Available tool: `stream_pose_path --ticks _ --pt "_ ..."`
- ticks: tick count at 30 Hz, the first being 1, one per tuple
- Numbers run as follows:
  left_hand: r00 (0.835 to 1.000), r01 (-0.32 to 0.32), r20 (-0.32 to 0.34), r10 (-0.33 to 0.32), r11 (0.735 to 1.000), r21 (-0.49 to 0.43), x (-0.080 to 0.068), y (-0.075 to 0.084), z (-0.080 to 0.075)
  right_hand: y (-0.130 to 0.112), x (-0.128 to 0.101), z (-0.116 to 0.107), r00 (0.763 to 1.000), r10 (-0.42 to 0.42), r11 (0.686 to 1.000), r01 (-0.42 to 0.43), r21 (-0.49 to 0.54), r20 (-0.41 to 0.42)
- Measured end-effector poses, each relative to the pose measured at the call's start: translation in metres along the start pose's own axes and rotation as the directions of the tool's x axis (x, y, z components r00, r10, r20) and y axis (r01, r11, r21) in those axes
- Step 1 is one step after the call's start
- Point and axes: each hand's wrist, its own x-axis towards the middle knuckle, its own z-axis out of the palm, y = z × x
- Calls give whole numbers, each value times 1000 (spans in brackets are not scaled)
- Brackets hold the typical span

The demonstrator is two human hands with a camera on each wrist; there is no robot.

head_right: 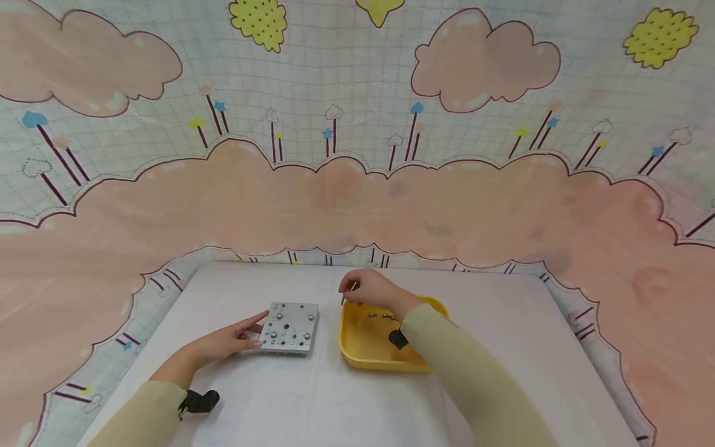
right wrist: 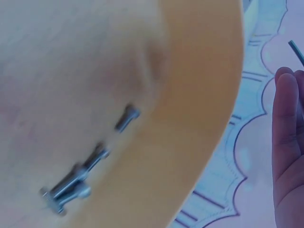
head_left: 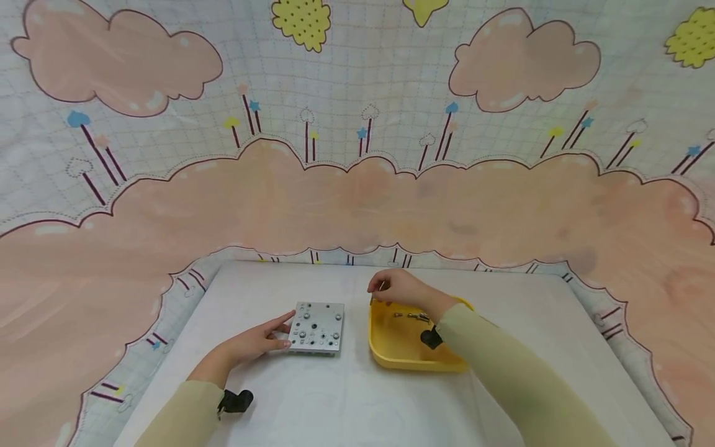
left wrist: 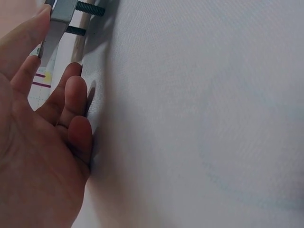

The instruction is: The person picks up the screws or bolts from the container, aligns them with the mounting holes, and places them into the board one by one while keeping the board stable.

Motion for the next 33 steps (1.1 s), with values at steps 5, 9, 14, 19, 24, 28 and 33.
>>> stream_pose_path --ticks 5,9,14,19,24,28,33 --pt "1000 6 -6 -6 1000 10 0 0 1 -13 11 7 1000 1 1000 -2 10 26" --pt "1000 7 -9 -7 1000 7 0 0 1 -21 21 14 999 -16 1000 15 22 41" --pt "1000 3 -6 -3 1000 10 1 -1 1 -30 36 24 998 -27 1000 26 16 54" --pt "1000 13 -10 -13 1000 21 1 -1 0 -40 51 34 997 -23 1000 23 6 72" --pt "1000 24 -9 -24 999 23 1 1 -2 -48 66 44 993 -61 998 59 26 99" --pt "1000 8 1 -8 1000 24 1 1 -3 -51 76 53 991 -77 997 75 24 110" --pt "1000 -4 10 4 1000 13 0 0 -1 -53 85 65 992 -62 998 60 24 106"
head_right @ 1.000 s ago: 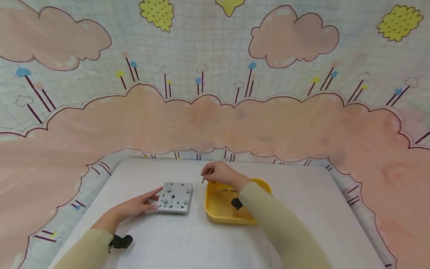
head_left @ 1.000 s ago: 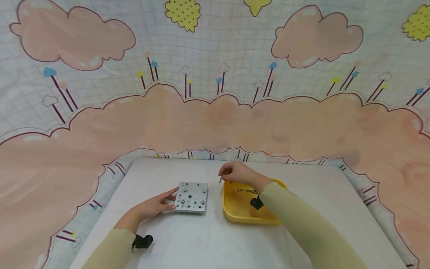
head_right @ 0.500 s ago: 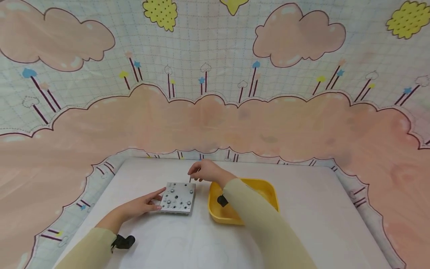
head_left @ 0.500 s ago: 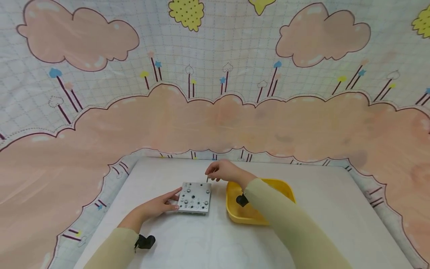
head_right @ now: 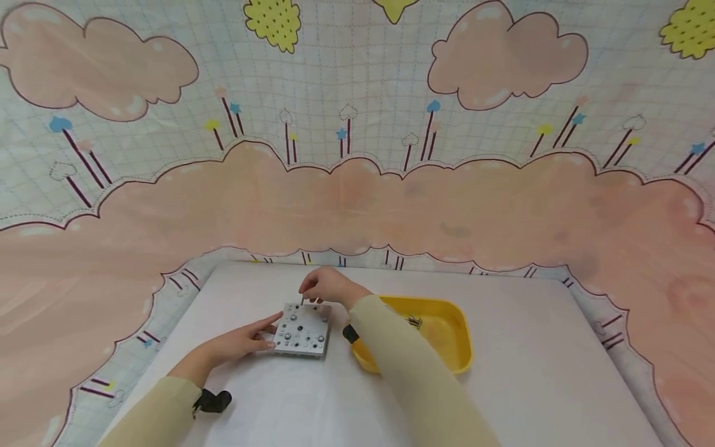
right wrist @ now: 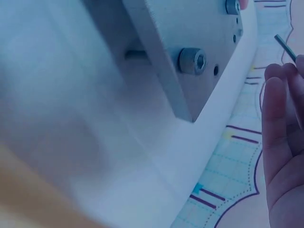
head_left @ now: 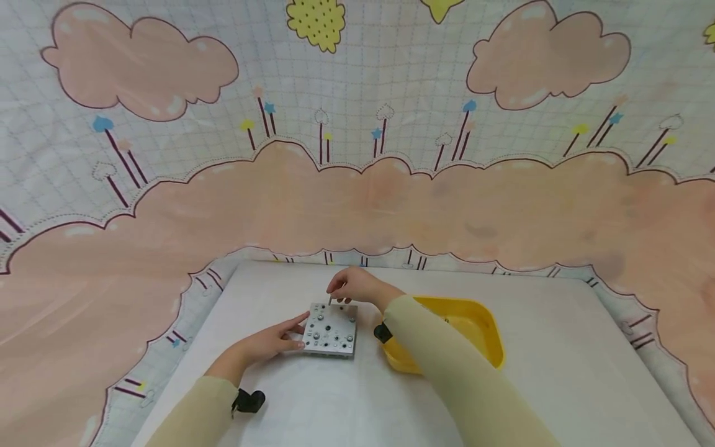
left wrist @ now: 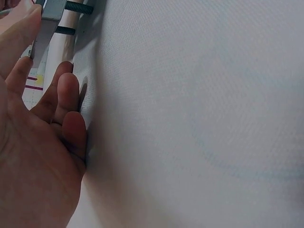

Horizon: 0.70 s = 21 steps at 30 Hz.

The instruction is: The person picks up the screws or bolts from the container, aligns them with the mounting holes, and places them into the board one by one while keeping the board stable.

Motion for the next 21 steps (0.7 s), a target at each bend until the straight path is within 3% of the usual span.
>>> stream_pose_path --ticks 13,21 --pt "1000 -15 -6 15 999 36 -4 0 1 -4 18 22 999 44 988 -48 -148 -31" --pt "1000 -17 -10 17 1000 20 -6 -2 1 -5 23 30 996 68 984 -76 -164 -54"
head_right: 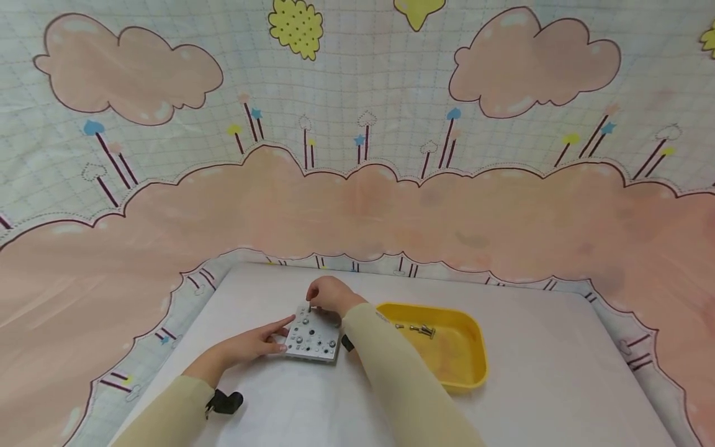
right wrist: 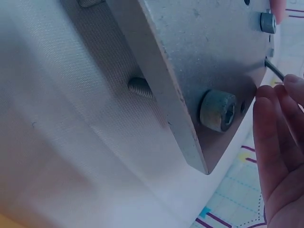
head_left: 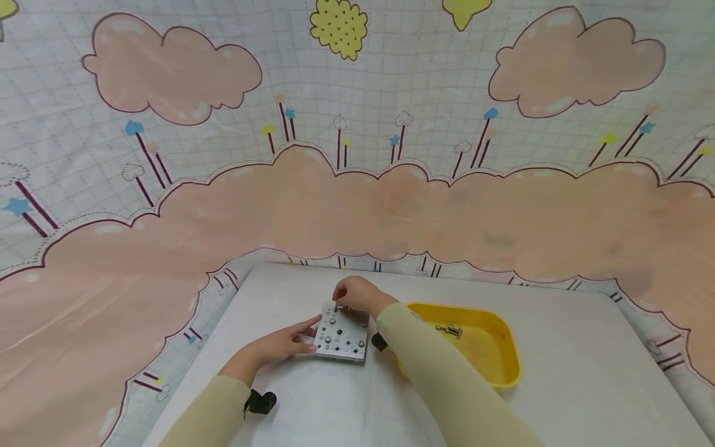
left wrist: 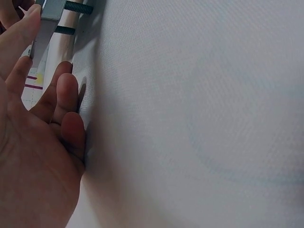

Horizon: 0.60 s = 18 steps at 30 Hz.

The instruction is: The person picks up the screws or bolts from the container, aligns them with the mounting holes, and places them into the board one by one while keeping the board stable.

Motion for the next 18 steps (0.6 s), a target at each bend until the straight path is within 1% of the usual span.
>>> stream_pose_path --ticks 3,7,13,16,18 --pt "1000 7 0 -7 1000 -1 0 1 0 -1 0 1 1000 4 1000 -4 -10 3" --pt "1000 18 3 -18 1000 -1 -1 4 0 -2 0 1 1000 -9 998 9 -62 10" --pt "1000 24 6 -24 1000 7 -2 5 0 -5 2 3 998 -50 983 56 -177 35" --pt "1000 25 6 -25 1000 7 -1 5 -1 -6 1 2 996 -72 974 81 -211 52" --pt "1000 25 2 -25 1000 8 0 4 -1 -5 1 2 995 -77 973 87 -214 58"
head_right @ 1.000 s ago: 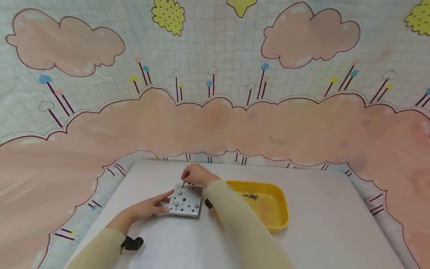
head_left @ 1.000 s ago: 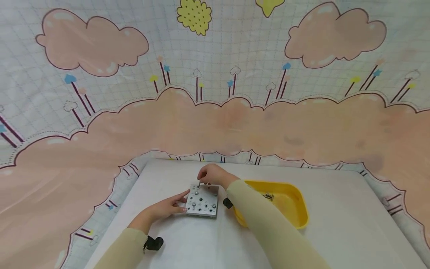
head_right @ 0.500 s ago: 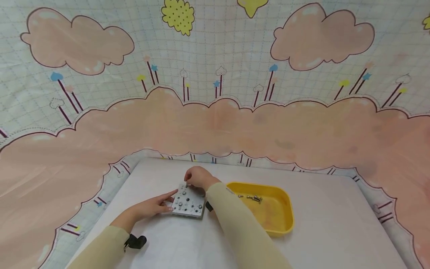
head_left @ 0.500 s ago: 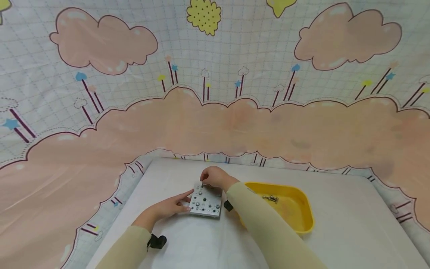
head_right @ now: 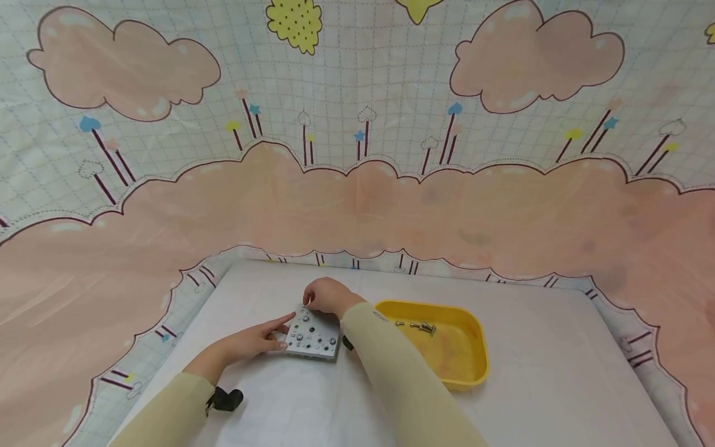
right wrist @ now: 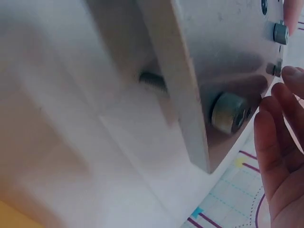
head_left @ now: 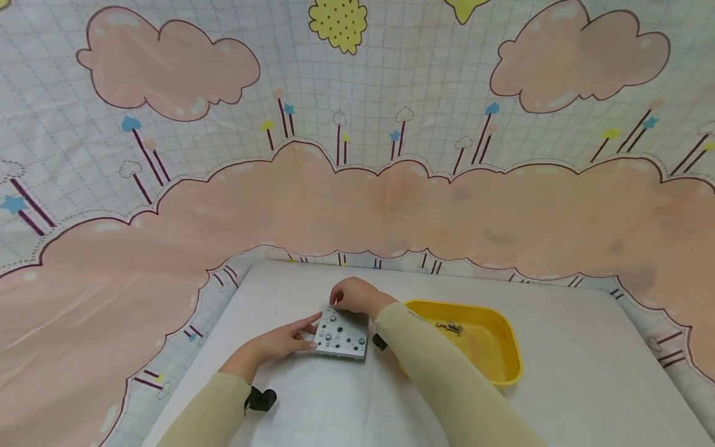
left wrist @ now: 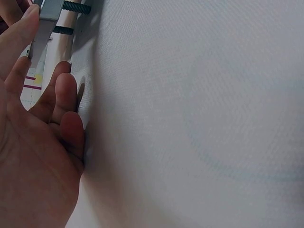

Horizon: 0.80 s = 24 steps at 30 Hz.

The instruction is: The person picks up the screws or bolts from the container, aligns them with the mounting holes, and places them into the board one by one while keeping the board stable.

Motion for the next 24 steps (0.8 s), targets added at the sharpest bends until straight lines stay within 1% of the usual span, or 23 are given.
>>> stream_pose_path --ticks 7,11,16,20,24 --pt "1000 14 2 -14 1000 -6 4 -2 1 9 -4 -7 1000 -16 1000 16 3 -13" --pt "1000 7 5 -7 1000 -18 5 -2 1 11 -7 -12 999 -34 999 34 2 -31" --pt "1000 -4 11 5 1000 -26 4 -2 0 11 -13 -17 999 -19 997 22 72 -43" --pt "1000 10 2 -10 999 -34 5 -3 1 12 -22 -22 998 -11 992 19 129 -63" --pt "1000 16 -8 -17 999 -45 7 -4 2 16 -33 -30 996 -4 987 18 158 -88"
